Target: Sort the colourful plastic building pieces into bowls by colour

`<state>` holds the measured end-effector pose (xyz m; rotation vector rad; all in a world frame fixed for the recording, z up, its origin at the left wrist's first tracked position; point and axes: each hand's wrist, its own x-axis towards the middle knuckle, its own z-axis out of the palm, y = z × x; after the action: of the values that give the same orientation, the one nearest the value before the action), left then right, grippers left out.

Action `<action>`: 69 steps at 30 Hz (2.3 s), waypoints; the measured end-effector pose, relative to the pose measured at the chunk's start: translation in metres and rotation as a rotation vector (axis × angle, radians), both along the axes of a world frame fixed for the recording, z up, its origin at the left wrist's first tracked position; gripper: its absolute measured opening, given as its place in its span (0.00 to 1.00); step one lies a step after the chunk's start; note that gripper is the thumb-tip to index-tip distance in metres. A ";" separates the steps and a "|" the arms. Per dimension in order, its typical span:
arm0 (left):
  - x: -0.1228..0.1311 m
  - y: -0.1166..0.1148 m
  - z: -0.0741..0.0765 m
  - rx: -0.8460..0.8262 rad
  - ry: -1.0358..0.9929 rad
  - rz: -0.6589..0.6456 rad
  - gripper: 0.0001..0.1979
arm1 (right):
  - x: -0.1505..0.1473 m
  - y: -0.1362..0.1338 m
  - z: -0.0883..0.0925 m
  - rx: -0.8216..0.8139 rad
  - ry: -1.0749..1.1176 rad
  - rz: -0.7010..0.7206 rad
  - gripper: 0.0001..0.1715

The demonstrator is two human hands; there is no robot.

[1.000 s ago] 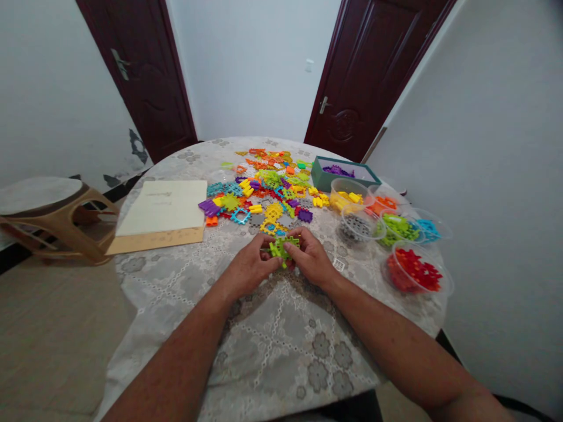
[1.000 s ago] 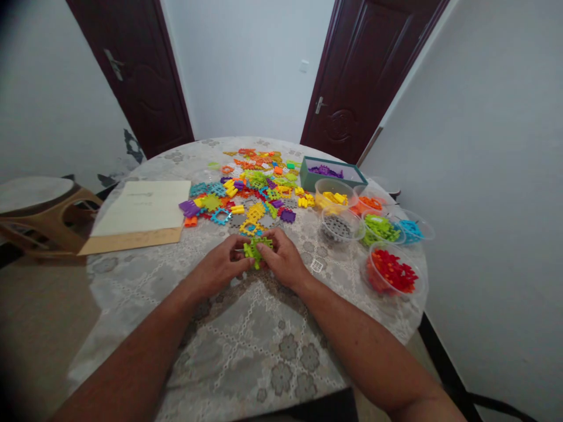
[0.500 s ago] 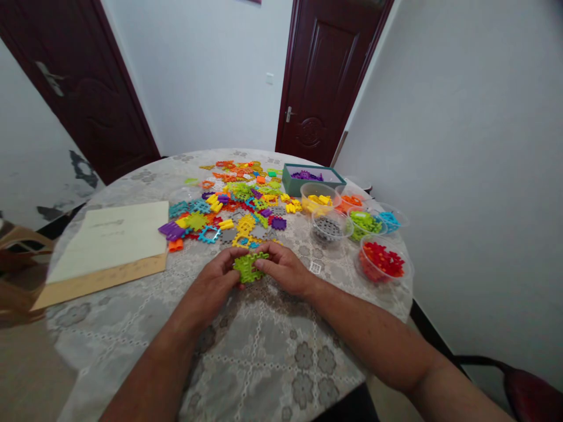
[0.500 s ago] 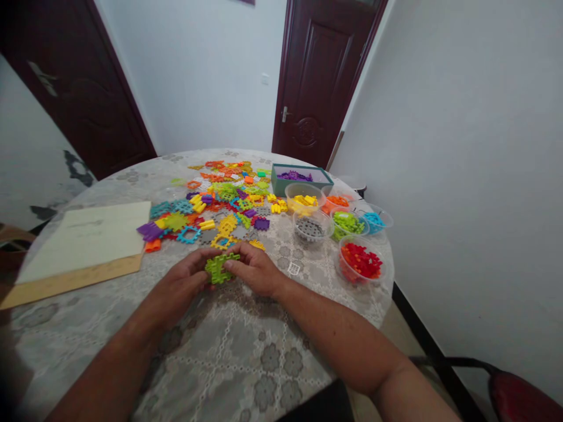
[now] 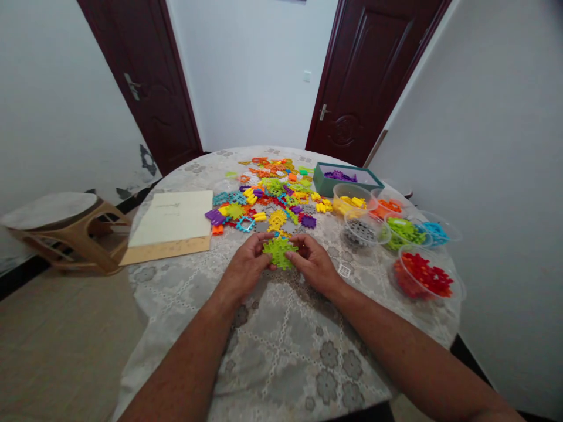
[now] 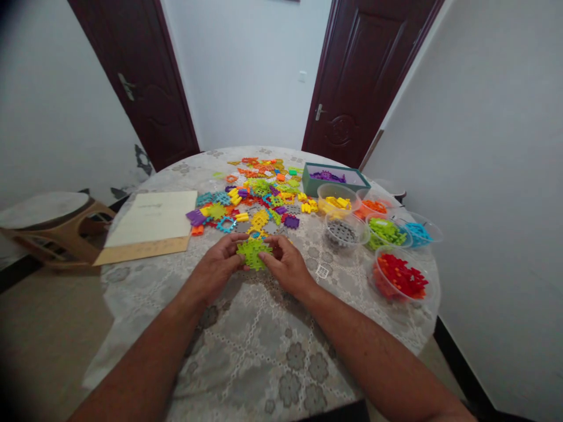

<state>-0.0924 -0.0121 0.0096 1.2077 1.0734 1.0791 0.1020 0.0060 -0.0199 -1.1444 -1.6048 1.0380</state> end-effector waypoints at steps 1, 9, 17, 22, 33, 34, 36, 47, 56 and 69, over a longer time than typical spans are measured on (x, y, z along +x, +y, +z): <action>0.001 -0.001 0.000 -0.004 -0.024 -0.023 0.28 | -0.001 0.000 0.000 -0.034 0.048 0.014 0.26; -0.002 0.003 -0.015 0.109 0.262 0.030 0.23 | 0.014 0.012 0.012 -0.377 0.269 0.068 0.23; 0.001 0.001 -0.023 0.579 1.068 -0.049 0.23 | 0.026 0.021 0.024 -0.375 0.497 -0.099 0.22; 0.008 0.000 -0.015 0.554 1.225 -0.077 0.09 | 0.021 0.019 0.018 -0.394 0.499 -0.010 0.21; 0.005 -0.007 -0.014 0.600 0.989 -0.042 0.13 | 0.015 0.016 0.001 -0.323 0.281 0.067 0.21; 0.005 -0.008 -0.014 0.626 0.966 -0.039 0.14 | 0.015 0.016 0.000 -0.318 0.266 0.071 0.21; 0.006 -0.008 -0.016 0.683 0.923 -0.023 0.15 | 0.015 0.016 0.000 -0.322 0.249 0.088 0.20; 0.004 -0.008 -0.012 0.936 0.795 -0.039 0.24 | 0.009 0.009 0.012 -0.368 0.284 0.155 0.22; -0.002 -0.001 -0.011 0.901 0.851 0.061 0.27 | 0.031 0.002 0.075 -0.037 0.018 0.005 0.23; -0.002 0.003 -0.013 0.901 0.891 0.045 0.20 | 0.255 0.028 0.174 0.122 -0.730 -0.260 0.24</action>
<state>-0.0948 -0.0090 -0.0036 2.5514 1.2876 1.1026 0.3575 0.0339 0.1544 -1.7096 -1.9541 0.3465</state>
